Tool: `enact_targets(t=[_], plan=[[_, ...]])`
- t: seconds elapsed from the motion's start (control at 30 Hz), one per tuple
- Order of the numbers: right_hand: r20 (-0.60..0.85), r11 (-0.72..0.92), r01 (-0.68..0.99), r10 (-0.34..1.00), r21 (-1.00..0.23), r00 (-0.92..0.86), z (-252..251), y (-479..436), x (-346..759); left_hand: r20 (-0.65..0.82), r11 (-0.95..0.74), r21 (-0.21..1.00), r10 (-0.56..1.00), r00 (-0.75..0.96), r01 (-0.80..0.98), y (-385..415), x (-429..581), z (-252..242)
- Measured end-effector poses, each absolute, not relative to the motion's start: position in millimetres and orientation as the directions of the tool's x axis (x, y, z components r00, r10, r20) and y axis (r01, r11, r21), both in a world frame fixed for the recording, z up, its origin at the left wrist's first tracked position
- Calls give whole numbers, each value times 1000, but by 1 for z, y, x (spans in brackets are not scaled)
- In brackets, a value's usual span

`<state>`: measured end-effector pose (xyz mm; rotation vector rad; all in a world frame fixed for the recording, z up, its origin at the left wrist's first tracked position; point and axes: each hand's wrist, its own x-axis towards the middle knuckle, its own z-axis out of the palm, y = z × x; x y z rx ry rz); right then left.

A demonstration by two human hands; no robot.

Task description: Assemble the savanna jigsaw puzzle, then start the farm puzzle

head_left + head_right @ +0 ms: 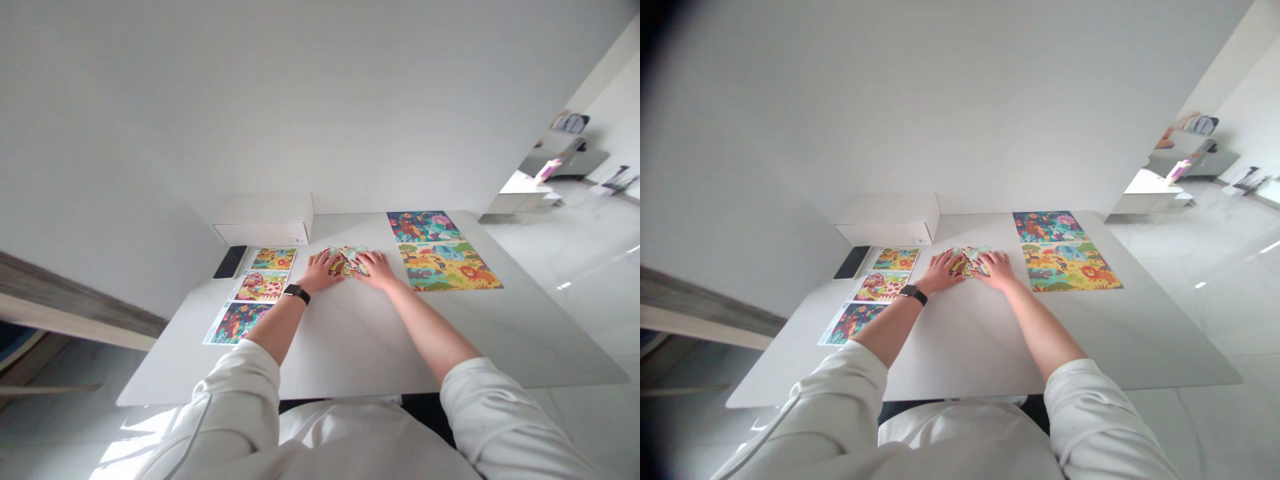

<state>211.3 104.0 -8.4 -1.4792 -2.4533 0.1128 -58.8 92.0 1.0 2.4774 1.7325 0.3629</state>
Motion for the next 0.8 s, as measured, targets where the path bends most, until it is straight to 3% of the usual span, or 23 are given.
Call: enact_targets(t=[0.3,0.5,0.8], plan=[[258,487,839,866,-242,-428,-14,131,218,188,-352,254,932,311,901,117,-79,0],[281,303,911,933,-278,-225,-21,135,230,205,-330,250,937,283,910,112,-64,-3],[334,233,918,935,-320,-121,-26,109,222,165,-259,261,961,221,930,116,-31,5]])
